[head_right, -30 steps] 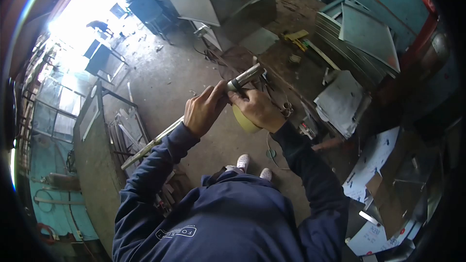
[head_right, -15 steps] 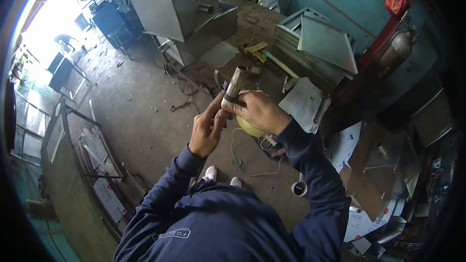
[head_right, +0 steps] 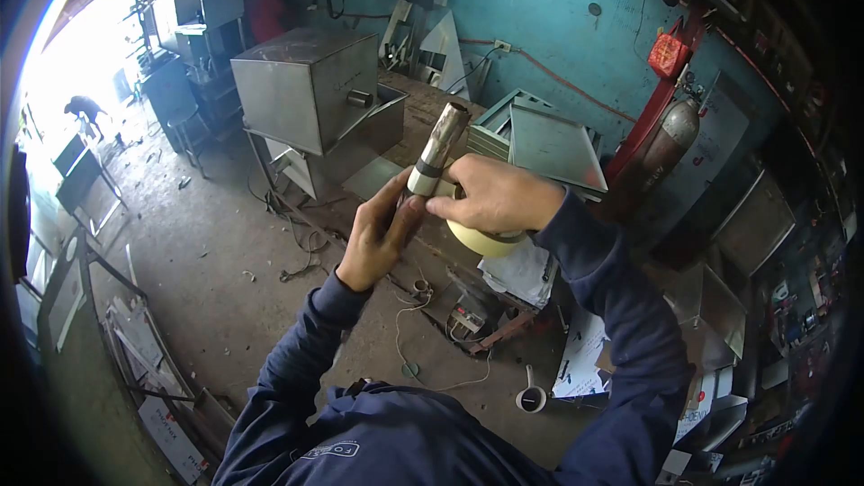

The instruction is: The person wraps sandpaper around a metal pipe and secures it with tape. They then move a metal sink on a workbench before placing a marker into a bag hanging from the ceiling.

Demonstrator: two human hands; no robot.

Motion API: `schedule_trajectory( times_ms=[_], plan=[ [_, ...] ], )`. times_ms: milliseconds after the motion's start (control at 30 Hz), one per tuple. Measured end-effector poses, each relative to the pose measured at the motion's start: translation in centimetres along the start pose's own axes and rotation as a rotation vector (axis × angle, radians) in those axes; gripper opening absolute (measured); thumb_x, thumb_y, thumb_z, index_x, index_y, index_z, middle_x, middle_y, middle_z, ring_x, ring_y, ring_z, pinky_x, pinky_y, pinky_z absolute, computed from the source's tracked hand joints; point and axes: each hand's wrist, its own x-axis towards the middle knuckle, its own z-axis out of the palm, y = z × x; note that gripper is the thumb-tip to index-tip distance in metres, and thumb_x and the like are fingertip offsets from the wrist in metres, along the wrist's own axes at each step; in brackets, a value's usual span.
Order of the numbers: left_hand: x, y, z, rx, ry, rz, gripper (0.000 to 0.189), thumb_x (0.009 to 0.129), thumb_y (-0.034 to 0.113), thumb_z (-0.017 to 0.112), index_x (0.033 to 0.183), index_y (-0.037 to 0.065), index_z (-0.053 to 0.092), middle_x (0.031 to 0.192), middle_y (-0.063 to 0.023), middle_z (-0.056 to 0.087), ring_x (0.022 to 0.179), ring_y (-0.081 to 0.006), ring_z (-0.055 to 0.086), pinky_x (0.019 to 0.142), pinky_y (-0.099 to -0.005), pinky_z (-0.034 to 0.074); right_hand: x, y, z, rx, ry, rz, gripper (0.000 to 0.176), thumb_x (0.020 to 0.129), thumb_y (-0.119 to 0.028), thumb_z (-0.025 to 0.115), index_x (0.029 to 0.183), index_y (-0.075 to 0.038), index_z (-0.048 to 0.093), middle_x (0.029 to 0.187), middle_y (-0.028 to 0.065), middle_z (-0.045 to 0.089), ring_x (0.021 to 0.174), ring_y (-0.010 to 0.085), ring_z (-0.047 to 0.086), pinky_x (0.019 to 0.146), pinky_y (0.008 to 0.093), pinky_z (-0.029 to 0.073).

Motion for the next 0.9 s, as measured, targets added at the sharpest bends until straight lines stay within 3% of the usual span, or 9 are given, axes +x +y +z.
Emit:
schedule_trajectory(
  times_ms=[33,133,233,467,633,733,833,867,900],
  plan=[
    [0.4,0.0,-0.2,-0.011,-0.004,0.003,0.037,0.096,0.013,0.058,0.129,-0.002,0.053,0.094,-0.0176,0.068,0.083,-0.0164,0.063,0.076,-0.0300,0.049,0.2,0.0,-0.3,-0.014,-0.020,0.022,0.037,0.091,-0.028,0.059,0.113,0.001,0.065,0.095,0.0222,0.069,0.091,0.0294,0.067,0.083,0.0392,0.049],
    [1.2,0.7,-0.5,0.207,0.083,0.209,0.041,0.090,0.008,0.063,0.129,0.000,0.054,0.100,-0.0217,0.067,0.078,-0.0305,0.069,0.068,-0.0357,0.052,1.2,-0.7,-0.8,-0.036,-0.020,0.089,0.037,0.090,-0.026,0.058,0.113,0.002,0.065,0.096,0.0213,0.069,0.090,0.0277,0.067,0.082,0.0375,0.050],
    [1.9,-0.4,-0.9,0.437,0.220,0.450,0.048,0.086,0.006,0.066,0.133,0.003,0.052,0.095,-0.0177,0.066,0.072,-0.0303,0.067,0.062,-0.0378,0.052,1.9,-1.6,-0.5,-0.101,0.046,0.105,0.037,0.088,-0.026,0.059,0.111,0.002,0.065,0.094,0.0197,0.069,0.088,0.0272,0.066,0.082,0.0373,0.049],
    [2.4,-0.9,-3.2,0.482,0.229,0.510,0.056,0.083,-0.001,0.066,0.136,0.005,0.050,0.084,-0.0151,0.060,0.064,-0.0295,0.062,0.058,-0.0365,0.050,3.8,-3.1,-0.4,-0.061,0.054,0.161,0.035,0.087,-0.025,0.059,0.109,0.001,0.066,0.092,0.0207,0.068,0.086,0.0289,0.066,0.081,0.0374,0.050],
    [3.0,-2.1,-4.9,0.518,0.312,0.544,0.059,0.084,0.007,0.066,0.140,0.007,0.045,0.080,-0.0113,0.056,0.059,-0.0270,0.060,0.051,-0.0384,0.048,5.6,-5.0,0.6,-0.188,0.147,0.076,0.033,0.085,-0.024,0.060,0.108,0.000,0.067,0.094,0.0229,0.068,0.089,0.0327,0.067,0.080,0.0403,0.050],
    [3.0,-1.9,-6.1,0.572,0.334,0.505,0.058,0.087,0.011,0.064,0.141,0.007,0.043,0.081,-0.0116,0.055,0.060,-0.0276,0.060,0.050,-0.0389,0.048,7.1,-6.2,0.9,-0.232,0.217,0.019,0.030,0.083,-0.021,0.060,0.099,0.002,0.068,0.083,0.0252,0.067,0.082,0.0357,0.068,0.075,0.0419,0.051],
    [3.1,-1.6,-7.4,0.612,0.331,0.421,0.052,0.089,0.007,0.061,0.138,0.005,0.046,0.088,-0.0147,0.060,0.062,-0.0300,0.062,0.054,-0.0392,0.050,9.2,-6.6,1.1,-0.261,0.192,0.167,0.028,0.082,-0.020,0.059,0.094,0.003,0.067,0.079,0.0264,0.065,0.078,0.0373,0.067,0.072,0.0427,0.050],
    [3.3,-1.8,-7.9,0.649,0.334,0.428,0.053,0.089,0.009,0.061,0.140,0.005,0.044,0.086,-0.0135,0.059,0.061,-0.0292,0.061,0.052,-0.0386,0.049,9.9,-7.1,1.0,-0.285,0.145,0.208,0.025,0.085,-0.019,0.057,0.087,0.004,0.066,0.077,0.0138,0.067,0.065,0.0204,0.061,0.063,0.0365,0.046],
    [3.4,-2.1,-8.5,0.645,0.339,0.420,0.053,0.089,0.009,0.061,0.140,0.005,0.044,0.086,-0.0135,0.059,0.061,-0.0292,0.061,0.052,-0.0386,0.049,10.6,-6.9,1.0,-0.288,0.136,0.210,0.025,0.085,-0.019,0.057,0.087,0.004,0.066,0.077,0.0138,0.067,0.065,0.0204,0.061,0.063,0.0365,0.046]
  ],
)
